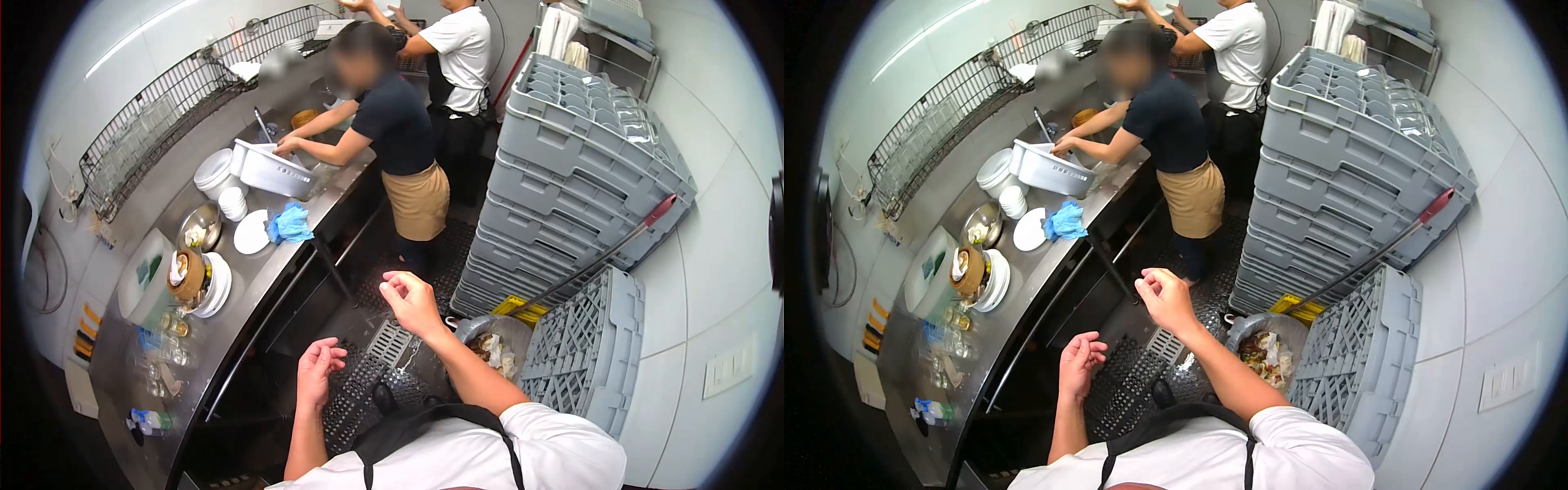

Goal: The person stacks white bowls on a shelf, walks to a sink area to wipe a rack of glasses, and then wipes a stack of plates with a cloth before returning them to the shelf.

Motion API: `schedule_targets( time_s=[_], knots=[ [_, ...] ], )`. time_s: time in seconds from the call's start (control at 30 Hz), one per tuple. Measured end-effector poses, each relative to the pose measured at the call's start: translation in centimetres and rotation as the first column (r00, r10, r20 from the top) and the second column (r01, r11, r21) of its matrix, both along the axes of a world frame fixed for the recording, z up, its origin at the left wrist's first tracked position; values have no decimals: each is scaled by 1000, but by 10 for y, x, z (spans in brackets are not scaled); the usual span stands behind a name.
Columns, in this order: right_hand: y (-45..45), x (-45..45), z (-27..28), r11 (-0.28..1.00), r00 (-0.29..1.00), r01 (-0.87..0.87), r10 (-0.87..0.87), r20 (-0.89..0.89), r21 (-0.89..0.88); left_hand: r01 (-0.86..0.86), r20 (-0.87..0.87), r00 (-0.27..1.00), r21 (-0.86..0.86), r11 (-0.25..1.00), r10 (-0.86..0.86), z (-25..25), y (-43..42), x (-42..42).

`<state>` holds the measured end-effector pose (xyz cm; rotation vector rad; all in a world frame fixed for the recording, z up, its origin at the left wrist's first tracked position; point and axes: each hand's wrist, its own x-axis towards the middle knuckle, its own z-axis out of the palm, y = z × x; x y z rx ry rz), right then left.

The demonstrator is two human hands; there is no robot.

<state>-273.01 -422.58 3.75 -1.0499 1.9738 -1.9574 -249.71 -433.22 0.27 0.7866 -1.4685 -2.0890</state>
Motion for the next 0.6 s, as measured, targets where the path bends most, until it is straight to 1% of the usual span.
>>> schedule_targets(
  time_s=[0.13,0.17,0.23,0.27,0.3,0.37,0.4,0.43,0.5,0.6],
  knots=[
    [20,-15,-13,1000,993,-9,6,114,30,87,-14,996,-3,996,-87,12,12,-26],
    [25,-18,-17,999,993,-6,1,119,40,104,-29,994,5,995,-104,14,16,-33],
    [34,-24,-26,1000,984,-14,11,177,14,131,-64,990,24,991,-129,14,22,-43],
    [39,-27,-28,999,973,-36,32,227,13,185,-117,977,26,982,-181,9,23,-47],
    [44,-29,-25,998,952,-53,62,301,-37,203,-183,964,35,979,-193,14,28,-52],
    [53,-36,-8,986,893,-68,127,431,-149,247,-314,923,42,968,-222,33,36,-70],
    [57,-42,3,985,894,-66,128,429,-157,302,-334,900,14,953,-280,40,32,-80],
    [58,-48,17,972,899,-27,125,420,-232,335,-389,866,-17,942,-315,52,29,-93],
    [63,-66,54,924,877,12,174,449,-383,445,-501,774,-3,895,-387,85,22,-124],
    [73,-101,116,885,944,64,97,316,-462,604,-634,630,37,796,-449,138,12,-176]
  ],
)
